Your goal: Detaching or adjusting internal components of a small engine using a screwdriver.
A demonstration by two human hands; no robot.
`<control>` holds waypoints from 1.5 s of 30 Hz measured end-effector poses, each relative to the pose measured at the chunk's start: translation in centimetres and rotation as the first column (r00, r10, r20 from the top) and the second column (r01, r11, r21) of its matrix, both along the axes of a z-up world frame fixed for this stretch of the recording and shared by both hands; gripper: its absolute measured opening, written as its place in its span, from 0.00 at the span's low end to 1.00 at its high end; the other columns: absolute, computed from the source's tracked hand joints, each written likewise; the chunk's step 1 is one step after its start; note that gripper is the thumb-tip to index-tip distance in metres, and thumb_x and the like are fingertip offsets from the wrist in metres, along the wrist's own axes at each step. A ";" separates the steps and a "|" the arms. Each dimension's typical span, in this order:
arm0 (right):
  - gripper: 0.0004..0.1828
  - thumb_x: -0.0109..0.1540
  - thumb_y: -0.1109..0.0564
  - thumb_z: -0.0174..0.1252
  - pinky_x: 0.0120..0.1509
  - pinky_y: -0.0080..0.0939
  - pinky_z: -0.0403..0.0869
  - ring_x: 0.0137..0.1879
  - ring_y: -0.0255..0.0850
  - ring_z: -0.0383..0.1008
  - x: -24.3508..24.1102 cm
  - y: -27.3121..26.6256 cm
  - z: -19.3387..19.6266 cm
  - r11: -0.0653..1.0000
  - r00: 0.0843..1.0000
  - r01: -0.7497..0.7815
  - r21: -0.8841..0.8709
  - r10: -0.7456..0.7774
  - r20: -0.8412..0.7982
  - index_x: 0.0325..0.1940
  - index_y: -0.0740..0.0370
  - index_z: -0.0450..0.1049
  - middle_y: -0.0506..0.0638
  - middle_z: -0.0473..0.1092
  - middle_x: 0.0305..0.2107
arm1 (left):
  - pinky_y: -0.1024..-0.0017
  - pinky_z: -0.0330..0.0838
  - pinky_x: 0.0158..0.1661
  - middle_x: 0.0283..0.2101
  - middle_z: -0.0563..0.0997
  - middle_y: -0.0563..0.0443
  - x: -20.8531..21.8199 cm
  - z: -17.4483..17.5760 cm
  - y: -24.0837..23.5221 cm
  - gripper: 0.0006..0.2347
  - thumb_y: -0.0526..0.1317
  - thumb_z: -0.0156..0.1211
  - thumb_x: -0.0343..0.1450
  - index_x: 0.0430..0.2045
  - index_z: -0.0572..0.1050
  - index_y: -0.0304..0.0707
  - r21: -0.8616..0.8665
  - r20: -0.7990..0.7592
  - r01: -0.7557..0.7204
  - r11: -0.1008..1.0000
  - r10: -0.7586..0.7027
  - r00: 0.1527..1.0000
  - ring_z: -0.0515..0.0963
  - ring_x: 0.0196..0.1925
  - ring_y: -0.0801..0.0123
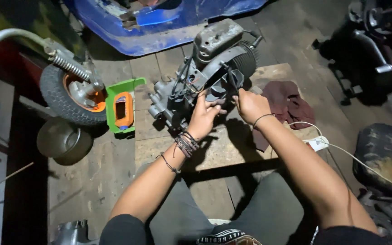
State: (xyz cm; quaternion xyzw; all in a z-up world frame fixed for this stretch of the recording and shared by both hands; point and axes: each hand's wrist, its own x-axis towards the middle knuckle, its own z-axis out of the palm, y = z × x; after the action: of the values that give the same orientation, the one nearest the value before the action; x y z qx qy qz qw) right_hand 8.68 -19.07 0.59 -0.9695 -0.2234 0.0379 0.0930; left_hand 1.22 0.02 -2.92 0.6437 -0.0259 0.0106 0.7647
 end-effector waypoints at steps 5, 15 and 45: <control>0.20 0.73 0.46 0.39 0.48 0.66 0.76 0.44 0.68 0.79 0.6 -0.4 0.7 1.000 1.000 -0.011 0.029 0.012 -0.028 0.47 0.63 0.71 0.64 0.76 0.34 | 0.64 0.78 0.47 0.51 0.76 0.32 0.1 -0.7 0.4 0.31 0.30 0.49 0.74 0.71 0.42 0.39 0.007 0.016 0.007 1.000 -0.007 1.000 0.84 0.43 0.54; 0.22 0.75 0.47 0.39 0.50 0.70 0.74 0.50 0.72 0.75 0.4 -1.2 1.0 0.921 0.981 -0.029 0.389 0.101 -0.165 0.46 0.66 0.72 0.70 0.76 0.37 | 0.60 0.78 0.50 0.51 0.76 0.33 -0.4 0.1 -0.4 0.33 0.30 0.52 0.74 0.71 0.39 0.41 0.023 0.019 -0.018 1.000 0.017 1.000 0.85 0.43 0.57; 0.24 0.75 0.45 0.40 0.57 0.70 0.71 0.55 0.72 0.73 1.9 -1.8 1.3 0.961 0.971 -0.083 0.264 0.137 -0.194 0.57 0.67 0.72 0.71 0.76 0.45 | 0.60 0.78 0.51 0.53 0.76 0.32 -1.4 2.9 -0.2 0.35 0.32 0.53 0.73 0.71 0.37 0.36 0.116 -0.012 -0.005 0.993 0.006 1.000 0.84 0.44 0.57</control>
State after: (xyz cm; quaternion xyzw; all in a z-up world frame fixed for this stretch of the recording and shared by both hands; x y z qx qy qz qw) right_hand 10.54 -20.86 1.92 -0.9262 -0.2689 0.1164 0.2372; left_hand -0.22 -0.22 -0.06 0.6872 -0.0201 0.0072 0.7262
